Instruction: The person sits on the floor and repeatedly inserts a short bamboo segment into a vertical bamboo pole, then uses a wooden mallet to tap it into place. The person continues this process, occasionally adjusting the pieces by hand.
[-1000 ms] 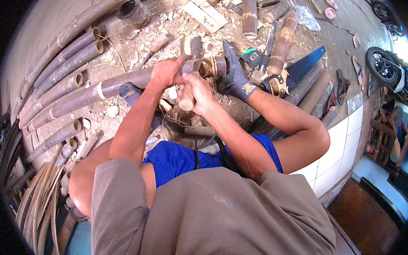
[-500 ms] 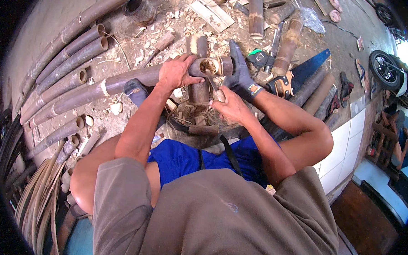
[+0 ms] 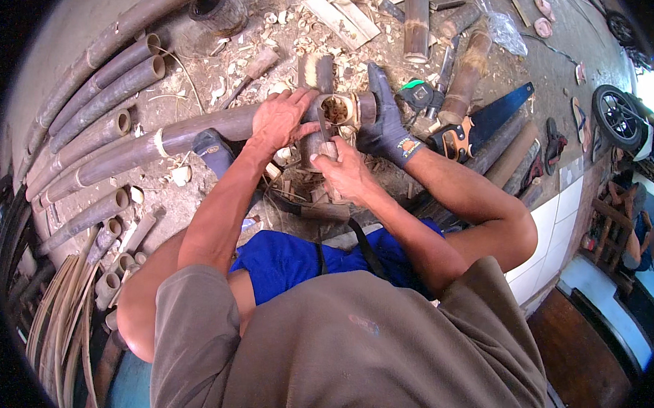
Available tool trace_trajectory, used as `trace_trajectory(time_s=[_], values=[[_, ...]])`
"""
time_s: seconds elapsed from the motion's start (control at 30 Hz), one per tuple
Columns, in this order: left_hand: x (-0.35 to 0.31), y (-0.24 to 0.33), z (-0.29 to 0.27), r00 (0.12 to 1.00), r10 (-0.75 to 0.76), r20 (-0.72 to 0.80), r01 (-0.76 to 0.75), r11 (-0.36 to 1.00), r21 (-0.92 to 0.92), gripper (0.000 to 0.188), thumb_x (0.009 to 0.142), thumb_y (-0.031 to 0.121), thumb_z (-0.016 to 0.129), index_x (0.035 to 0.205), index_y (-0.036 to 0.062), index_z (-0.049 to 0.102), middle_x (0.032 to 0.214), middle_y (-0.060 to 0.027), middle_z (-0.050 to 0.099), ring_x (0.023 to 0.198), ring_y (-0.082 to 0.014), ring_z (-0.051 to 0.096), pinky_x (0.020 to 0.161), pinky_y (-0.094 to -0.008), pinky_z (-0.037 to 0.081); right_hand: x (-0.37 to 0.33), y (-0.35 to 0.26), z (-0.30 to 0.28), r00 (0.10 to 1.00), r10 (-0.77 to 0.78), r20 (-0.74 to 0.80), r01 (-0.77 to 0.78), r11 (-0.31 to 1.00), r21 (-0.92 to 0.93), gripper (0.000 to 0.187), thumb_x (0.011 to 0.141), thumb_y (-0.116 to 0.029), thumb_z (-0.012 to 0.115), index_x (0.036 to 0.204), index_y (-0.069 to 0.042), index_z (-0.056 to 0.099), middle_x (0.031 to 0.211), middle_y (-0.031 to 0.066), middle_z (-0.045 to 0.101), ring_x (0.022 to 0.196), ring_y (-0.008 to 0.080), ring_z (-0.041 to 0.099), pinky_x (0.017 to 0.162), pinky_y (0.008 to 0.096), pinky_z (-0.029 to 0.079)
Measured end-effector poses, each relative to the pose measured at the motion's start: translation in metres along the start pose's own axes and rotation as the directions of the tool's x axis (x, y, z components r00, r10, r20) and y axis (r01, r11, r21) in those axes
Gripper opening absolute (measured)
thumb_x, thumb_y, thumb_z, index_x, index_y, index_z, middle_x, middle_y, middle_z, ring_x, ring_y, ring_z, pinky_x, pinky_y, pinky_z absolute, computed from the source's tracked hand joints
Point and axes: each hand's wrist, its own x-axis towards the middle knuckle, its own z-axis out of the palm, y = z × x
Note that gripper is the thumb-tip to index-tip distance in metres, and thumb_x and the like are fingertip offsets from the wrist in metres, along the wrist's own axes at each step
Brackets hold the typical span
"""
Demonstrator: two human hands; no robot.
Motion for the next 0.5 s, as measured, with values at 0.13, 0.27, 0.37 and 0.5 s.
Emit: trace_trajectory(time_s=[0.13,0.27,0.37,0.5], values=[[0.000,-0.001,0.002,1.000,-0.021,-0.020,0.020,0.999,-0.045,0.067,0.091,0.050,0.071,0.145,0.0139,0.056,0.141,-0.0059,0.063,0.121,-0.0313,0.064,0.103,-0.0441,0.051,0.004,-0.007,0.022,0.997,0.057,-0.055,-0.043,0.975,0.216,0.031,0.096,-0.024,0.070,0.116,-0.005,0.056,0.076,0.0019,0.056,0.053,0.0150,0.056,0.047,0.0339,0.048],[0.001,-0.005,0.012,0.992,-0.022,-0.121,0.012,0.997,-0.081,0.059,0.094,0.050,0.068,0.141,0.0158,0.061,0.138,-0.0046,0.066,0.119,-0.0293,0.066,0.101,-0.0435,0.051,0.017,-0.011,0.048,0.989,0.010,-0.145,0.060,0.882,0.467,0.026,0.098,-0.024,0.070,0.111,-0.008,0.054,0.076,0.0019,0.053,0.051,0.0145,0.054,0.043,0.0333,0.049],[0.001,-0.006,0.016,0.979,-0.035,-0.199,0.013,0.994,-0.111,0.053,0.095,0.050,0.066,0.135,0.0160,0.066,0.132,-0.0031,0.069,0.116,-0.0269,0.067,0.098,-0.0410,0.051,0.028,-0.018,0.061,0.982,0.105,-0.156,0.012,0.792,0.610,0.024,0.098,-0.023,0.069,0.110,-0.009,0.054,0.075,0.0026,0.052,0.050,0.0148,0.053,0.044,0.0342,0.050],[0.006,0.001,0.021,0.965,-0.164,-0.207,0.125,0.974,-0.188,0.048,0.091,0.049,0.069,0.129,0.0188,0.071,0.130,-0.0032,0.071,0.118,-0.0246,0.068,0.099,-0.0413,0.051,0.045,-0.036,0.068,0.989,0.095,-0.112,0.032,0.601,0.798,0.022,0.099,-0.023,0.066,0.107,-0.006,0.054,0.080,0.0046,0.056,0.057,0.0190,0.059,0.046,0.0347,0.052]])
